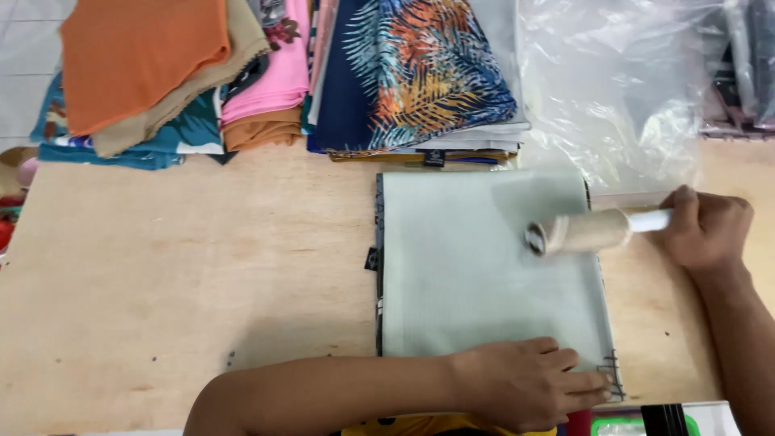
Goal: The person uses a lint roller to roll over a piece of patterned fabric on a wooden table. They fold the fabric, continue rolling, and then place a translucent sheet over it before rolling again. Stacks of other folded fabrics are visible nearby.
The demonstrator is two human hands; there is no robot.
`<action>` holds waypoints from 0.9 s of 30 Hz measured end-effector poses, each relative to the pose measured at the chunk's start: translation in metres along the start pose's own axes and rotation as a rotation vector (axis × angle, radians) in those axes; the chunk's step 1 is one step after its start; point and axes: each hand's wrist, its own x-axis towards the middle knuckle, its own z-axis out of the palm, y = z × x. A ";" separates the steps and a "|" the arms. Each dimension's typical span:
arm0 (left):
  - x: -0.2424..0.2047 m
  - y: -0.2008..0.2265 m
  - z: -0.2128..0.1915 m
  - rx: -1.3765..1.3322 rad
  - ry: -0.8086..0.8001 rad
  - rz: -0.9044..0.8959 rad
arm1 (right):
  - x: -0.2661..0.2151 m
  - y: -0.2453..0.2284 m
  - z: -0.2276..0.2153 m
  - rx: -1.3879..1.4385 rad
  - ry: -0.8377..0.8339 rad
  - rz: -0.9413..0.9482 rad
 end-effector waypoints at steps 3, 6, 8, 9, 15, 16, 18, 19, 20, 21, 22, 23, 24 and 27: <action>0.001 -0.002 -0.002 -0.012 -0.045 -0.009 | 0.005 0.003 0.007 -0.059 0.114 0.021; 0.001 -0.001 0.003 0.004 0.020 -0.021 | 0.004 -0.015 -0.008 0.144 0.115 0.078; 0.002 -0.003 0.001 -0.009 0.017 -0.017 | 0.004 -0.015 -0.008 0.199 0.075 0.027; 0.002 -0.003 0.001 -0.017 0.014 -0.018 | 0.002 -0.014 -0.009 0.258 0.035 -0.029; 0.008 0.002 0.001 0.148 0.046 0.027 | 0.011 -0.014 -0.009 0.129 0.162 0.110; 0.010 0.001 -0.003 0.150 0.046 0.032 | 0.012 -0.011 -0.013 0.128 0.167 0.111; 0.013 0.002 -0.010 0.240 0.085 0.093 | 0.009 -0.006 -0.020 0.368 0.321 0.141; 0.017 0.000 -0.020 0.237 0.085 0.097 | 0.007 -0.008 -0.030 0.366 0.323 0.146; 0.022 -0.002 -0.030 0.116 0.074 0.045 | 0.004 -0.009 -0.039 0.405 0.275 0.225; 0.026 -0.006 -0.040 0.002 0.063 -0.001 | 0.002 -0.010 -0.048 0.446 0.234 0.300; 0.031 -0.020 -0.052 0.006 0.061 0.008 | -0.005 -0.011 -0.056 0.447 0.245 0.302; 0.035 -0.032 -0.064 -0.030 0.083 -0.025 | -0.014 -0.012 -0.063 0.394 0.186 0.330; 0.039 -0.044 -0.077 -0.065 0.104 -0.059 | -0.022 -0.014 -0.069 0.341 0.128 0.356; 0.033 -0.106 -0.076 0.126 0.063 -0.338 | -0.049 -0.012 -0.073 0.185 0.023 0.180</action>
